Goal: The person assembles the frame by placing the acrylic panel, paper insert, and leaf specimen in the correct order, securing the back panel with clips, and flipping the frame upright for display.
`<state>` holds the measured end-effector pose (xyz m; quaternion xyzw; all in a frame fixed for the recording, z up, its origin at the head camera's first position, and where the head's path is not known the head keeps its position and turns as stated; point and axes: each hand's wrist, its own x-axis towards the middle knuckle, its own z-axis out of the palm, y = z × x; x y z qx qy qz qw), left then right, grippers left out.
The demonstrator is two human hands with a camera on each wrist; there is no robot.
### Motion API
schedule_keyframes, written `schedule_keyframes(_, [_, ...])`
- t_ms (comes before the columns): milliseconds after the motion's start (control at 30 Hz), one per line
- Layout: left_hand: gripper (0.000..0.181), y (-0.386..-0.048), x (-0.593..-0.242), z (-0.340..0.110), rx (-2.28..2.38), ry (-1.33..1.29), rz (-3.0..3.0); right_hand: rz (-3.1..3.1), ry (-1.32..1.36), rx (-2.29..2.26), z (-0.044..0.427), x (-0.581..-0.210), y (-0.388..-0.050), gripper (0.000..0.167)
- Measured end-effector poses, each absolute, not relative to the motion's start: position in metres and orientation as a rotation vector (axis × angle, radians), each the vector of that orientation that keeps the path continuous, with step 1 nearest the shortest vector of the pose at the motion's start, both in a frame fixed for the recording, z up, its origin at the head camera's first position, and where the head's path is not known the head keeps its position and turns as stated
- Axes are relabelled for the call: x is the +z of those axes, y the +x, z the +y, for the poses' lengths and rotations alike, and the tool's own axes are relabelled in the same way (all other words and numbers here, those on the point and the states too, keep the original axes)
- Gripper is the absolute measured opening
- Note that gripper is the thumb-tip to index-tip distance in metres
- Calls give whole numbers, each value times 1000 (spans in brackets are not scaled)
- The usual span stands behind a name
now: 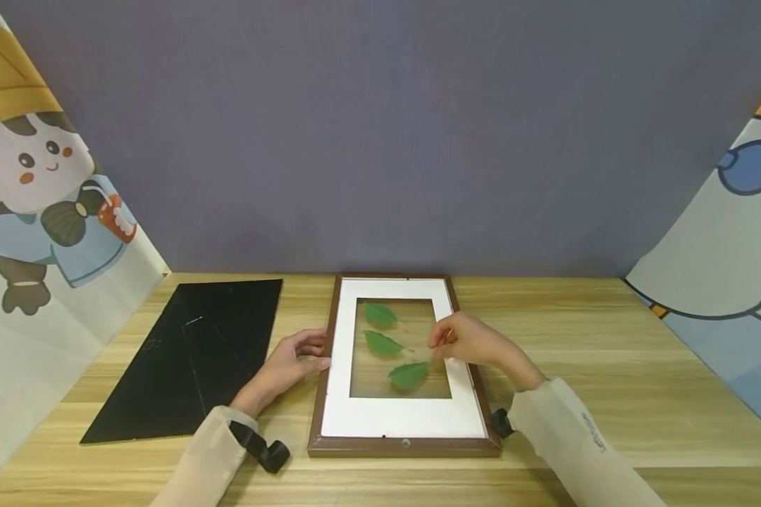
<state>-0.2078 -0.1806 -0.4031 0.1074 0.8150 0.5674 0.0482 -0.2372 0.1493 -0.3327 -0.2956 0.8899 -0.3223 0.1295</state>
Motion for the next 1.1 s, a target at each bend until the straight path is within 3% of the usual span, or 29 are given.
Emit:
schedule_keyframes(667, [59, -207, -403, -181, 1722, 314, 2481, 2710, -670, -1104, 184, -342, -219, 14])
schedule_keyframes(1100, [58, -209, -404, -181, 1724, 306, 2501, 2497, -329, -1291, 188, -352, -219, 64])
